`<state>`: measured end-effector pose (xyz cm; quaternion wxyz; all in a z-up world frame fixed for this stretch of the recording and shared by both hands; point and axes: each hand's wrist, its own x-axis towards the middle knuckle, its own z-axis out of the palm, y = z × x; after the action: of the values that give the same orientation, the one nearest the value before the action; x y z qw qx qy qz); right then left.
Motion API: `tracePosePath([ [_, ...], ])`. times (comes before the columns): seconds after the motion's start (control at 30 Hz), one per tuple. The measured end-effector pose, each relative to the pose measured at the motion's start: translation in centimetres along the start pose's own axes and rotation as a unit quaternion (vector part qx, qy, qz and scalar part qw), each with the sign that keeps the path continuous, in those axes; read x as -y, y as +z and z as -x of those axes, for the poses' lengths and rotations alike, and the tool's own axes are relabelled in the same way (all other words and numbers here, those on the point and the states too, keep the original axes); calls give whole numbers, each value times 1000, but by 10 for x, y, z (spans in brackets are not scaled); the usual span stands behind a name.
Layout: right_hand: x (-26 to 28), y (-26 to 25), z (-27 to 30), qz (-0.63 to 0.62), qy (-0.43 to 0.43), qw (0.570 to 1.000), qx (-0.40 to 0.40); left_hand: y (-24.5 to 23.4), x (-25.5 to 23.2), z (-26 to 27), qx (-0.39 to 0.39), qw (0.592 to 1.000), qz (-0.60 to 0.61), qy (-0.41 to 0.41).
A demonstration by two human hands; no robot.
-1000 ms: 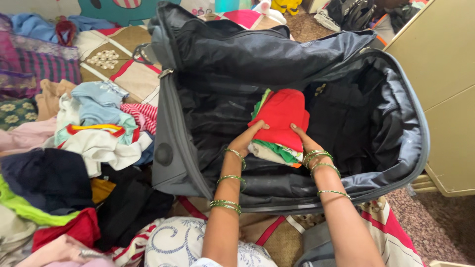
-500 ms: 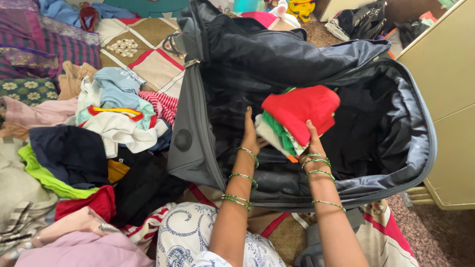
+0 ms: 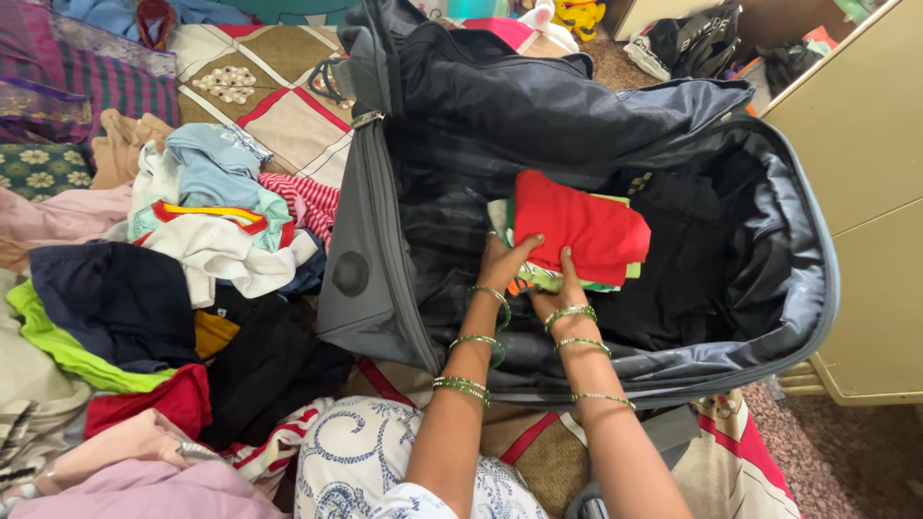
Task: The person sorts through a pile of laundry and places several items, including denim shorts, a white t-shirt, a green t-shirt, and a red shirt, into a black duffel bag.
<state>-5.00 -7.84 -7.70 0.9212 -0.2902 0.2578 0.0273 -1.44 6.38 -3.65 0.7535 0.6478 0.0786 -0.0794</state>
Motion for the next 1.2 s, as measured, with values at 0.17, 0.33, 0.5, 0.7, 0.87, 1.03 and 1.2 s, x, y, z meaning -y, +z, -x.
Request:
tracePosePath([
  [0.17, 13, 20, 46, -29, -33, 999, 1, -11, 6, -17, 89, 988, 125, -11],
  [0.33, 46, 13, 42, -28, -83, 996, -10, -29, -14, -4, 135, 988, 65, -31],
  [0.5, 51, -14, 30, 56, -96, 994, -10, -30, -30, 8, 150, 983, 110, 10],
  [0.7, 40, 18, 58, -28, -107, 990, 86, -3, -5, -4, 53, 982, 178, 29],
  [0.87, 51, 44, 59, 23, -81, 993, 83, -12, -17, 2, 157, 961, 228, 4],
  [1.03, 98, 40, 49, 75, -86, 977, 180, -31, -81, 38, 201, 975, 72, -65],
  [1.2, 128, 27, 10, 315, -38, 948, 5, -19, -76, 37, 62, 993, -4, -101],
])
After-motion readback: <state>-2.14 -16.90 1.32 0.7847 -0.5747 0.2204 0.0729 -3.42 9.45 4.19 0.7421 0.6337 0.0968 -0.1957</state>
